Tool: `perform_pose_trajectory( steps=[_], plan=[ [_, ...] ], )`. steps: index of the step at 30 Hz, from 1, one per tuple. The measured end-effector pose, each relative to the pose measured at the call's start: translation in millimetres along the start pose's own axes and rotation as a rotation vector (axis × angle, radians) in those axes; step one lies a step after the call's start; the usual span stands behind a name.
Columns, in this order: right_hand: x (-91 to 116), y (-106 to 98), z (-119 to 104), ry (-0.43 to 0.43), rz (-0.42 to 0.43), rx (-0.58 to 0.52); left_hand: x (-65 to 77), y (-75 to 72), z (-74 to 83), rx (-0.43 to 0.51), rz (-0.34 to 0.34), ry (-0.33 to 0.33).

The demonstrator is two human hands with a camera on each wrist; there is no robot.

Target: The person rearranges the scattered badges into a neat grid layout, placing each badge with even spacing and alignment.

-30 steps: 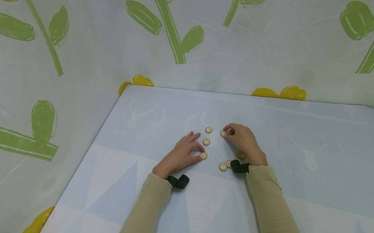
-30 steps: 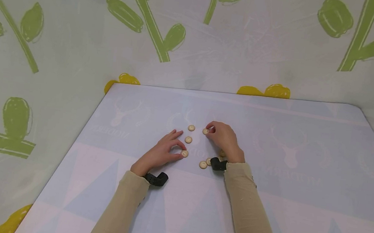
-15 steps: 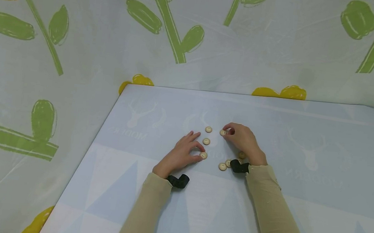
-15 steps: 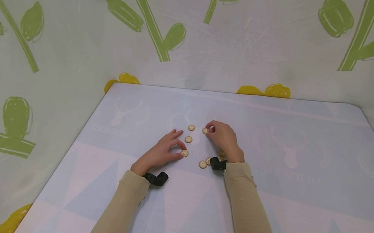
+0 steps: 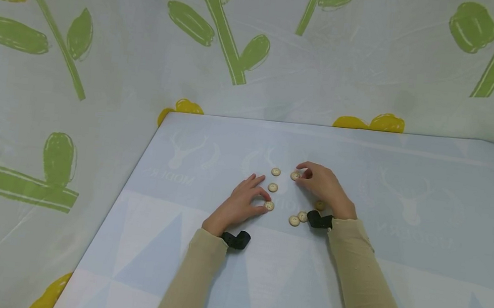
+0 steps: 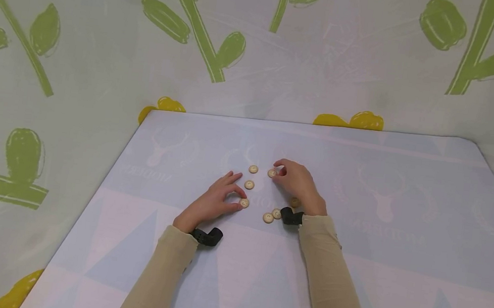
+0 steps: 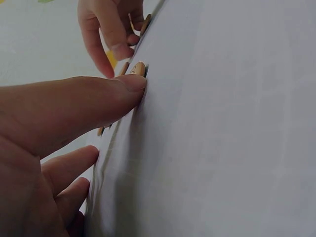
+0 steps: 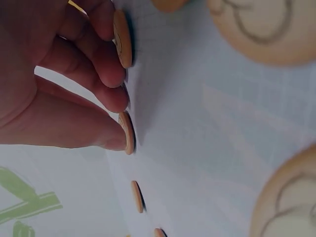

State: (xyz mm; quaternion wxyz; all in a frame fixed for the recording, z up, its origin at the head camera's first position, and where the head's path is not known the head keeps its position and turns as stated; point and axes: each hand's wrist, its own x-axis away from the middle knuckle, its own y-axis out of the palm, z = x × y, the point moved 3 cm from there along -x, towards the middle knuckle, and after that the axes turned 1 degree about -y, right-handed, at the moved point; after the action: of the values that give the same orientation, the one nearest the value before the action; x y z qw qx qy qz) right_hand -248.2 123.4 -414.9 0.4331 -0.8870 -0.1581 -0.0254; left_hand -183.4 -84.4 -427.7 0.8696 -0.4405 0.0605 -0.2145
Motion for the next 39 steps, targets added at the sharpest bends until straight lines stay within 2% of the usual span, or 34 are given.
perform_pose_trajectory(
  steps=[6,9,18,39],
  plan=[
    [2,-7,2,0.024,0.006,-0.042,1.0,0.0,0.2,0.012,0.003,-0.005],
    [5,-14,1,0.018,0.040,-0.053,0.9,0.3,-0.2,0.008,0.004,-0.009],
    [17,-35,-1,-0.100,0.143,-0.059,-0.2,0.7,1.9,0.006,0.002,0.004],
    [36,-39,14,-0.130,0.066,-0.003,0.7,-0.7,0.5,0.004,0.004,0.006]
  ],
)
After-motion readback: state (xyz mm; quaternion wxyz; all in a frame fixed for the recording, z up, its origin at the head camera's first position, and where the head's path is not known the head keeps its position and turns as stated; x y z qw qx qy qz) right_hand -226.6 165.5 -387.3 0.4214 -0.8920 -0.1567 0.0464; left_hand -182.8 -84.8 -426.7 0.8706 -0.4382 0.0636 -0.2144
